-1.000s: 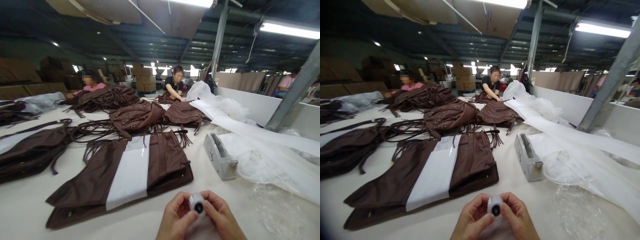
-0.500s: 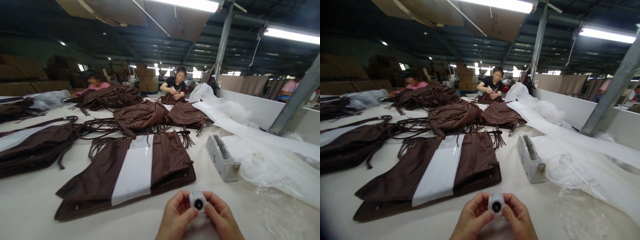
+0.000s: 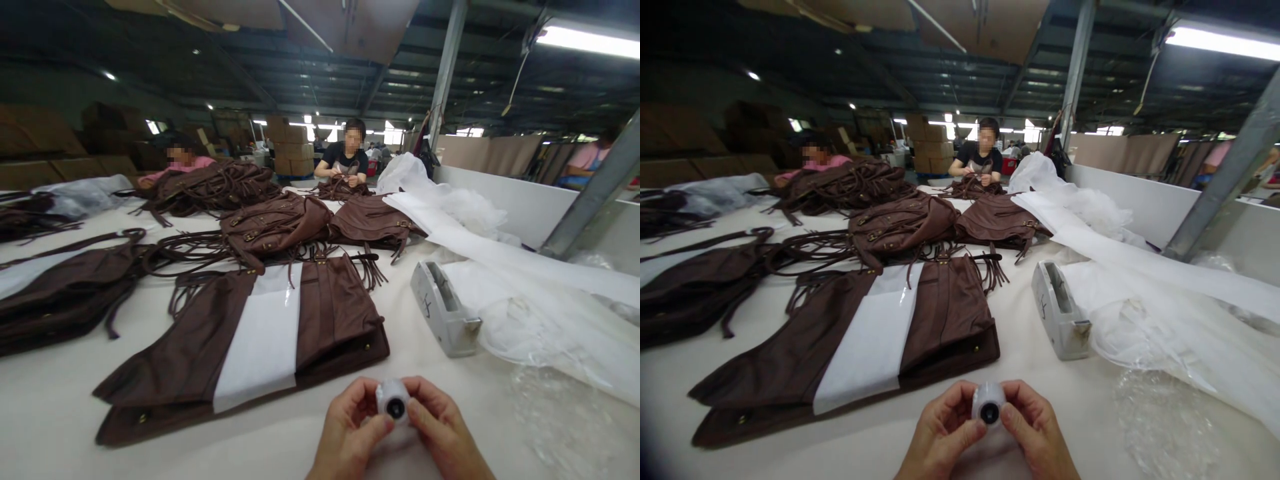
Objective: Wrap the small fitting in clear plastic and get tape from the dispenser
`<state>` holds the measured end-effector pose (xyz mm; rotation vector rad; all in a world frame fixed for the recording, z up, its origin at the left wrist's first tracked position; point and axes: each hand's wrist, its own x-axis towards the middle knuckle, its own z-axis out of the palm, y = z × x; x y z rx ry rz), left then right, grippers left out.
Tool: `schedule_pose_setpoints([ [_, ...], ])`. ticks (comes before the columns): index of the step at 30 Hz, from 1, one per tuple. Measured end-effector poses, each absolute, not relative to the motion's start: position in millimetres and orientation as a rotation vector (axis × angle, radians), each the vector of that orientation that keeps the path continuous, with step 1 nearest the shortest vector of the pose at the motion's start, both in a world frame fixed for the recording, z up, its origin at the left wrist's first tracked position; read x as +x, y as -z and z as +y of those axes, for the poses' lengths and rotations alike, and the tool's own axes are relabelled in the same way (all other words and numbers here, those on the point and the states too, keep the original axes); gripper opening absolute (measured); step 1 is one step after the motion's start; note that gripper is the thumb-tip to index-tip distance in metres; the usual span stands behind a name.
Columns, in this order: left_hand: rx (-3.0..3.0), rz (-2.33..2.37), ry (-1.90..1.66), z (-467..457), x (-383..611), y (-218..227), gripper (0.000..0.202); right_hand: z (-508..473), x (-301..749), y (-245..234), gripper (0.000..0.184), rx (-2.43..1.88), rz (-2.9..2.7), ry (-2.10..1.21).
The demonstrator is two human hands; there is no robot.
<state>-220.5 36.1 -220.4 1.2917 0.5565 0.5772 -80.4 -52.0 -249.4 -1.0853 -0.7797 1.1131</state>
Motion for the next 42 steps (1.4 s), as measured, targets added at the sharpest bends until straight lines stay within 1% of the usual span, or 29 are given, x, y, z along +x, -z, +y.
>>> schedule_pose_setpoints([
  [2,1.406,0.608,-0.649,36,-220,220,0.016,-51,-82,251,0.035,-1.111,-0.758,-1.11],
  [5,1.708,0.616,-0.863,35,-222,222,0.01,-49,-83,262,0.048,-1.042,-0.59,-1.127],
  [8,2.024,0.564,-1.079,34,-226,229,0.018,-49,-83,272,0.056,-0.836,-0.504,-1.184],
  [11,2.21,0.552,-1.163,31,-227,233,0.025,-52,-85,269,0.069,-0.754,-0.632,-1.206],
  [12,2.242,0.529,-1.156,30,-226,233,0.025,-53,-87,266,0.069,-0.786,-0.675,-1.187],
  [16,2.216,0.39,-1.048,23,-223,227,0.025,-56,-90,253,0.052,-0.956,-0.674,-1.108],
  [19,2.017,0.383,-1.037,22,-223,225,0.032,-57,-91,250,0.057,-0.954,-0.628,-1.065],
  [21,1.801,0.392,-0.991,24,-224,226,0.032,-57,-91,251,0.06,-0.961,-0.623,-1.045],
  [24,1.43,0.438,-0.752,28,-226,228,0.023,-59,-91,254,0.062,-0.999,-0.646,-1.013],
  [25,1.327,0.457,-0.66,29,-226,228,0.023,-60,-90,255,0.063,-1.019,-0.664,-1.0],
  [28,1.085,0.473,-0.518,30,-226,226,0.033,-63,-86,259,0.065,-1.109,-0.764,-0.985],
  [30,0.977,0.46,-0.497,30,-226,224,0.034,-66,-83,261,0.065,-1.174,-0.85,-1.005],
  [34,0.962,0.422,-0.459,30,-224,224,0.039,-69,-82,262,0.06,-1.278,-0.956,-1.008],
  [37,1.085,0.453,-0.524,32,-224,226,0.041,-69,-83,258,0.049,-1.34,-1.027,-0.864],
  [39,1.202,0.502,-0.551,33,-223,226,0.039,-68,-82,256,0.043,-1.339,-1.046,-0.782],
  [42,1.321,0.535,-0.579,35,-224,224,0.034,-66,-81,252,0.034,-1.319,-1.106,-0.781],
])
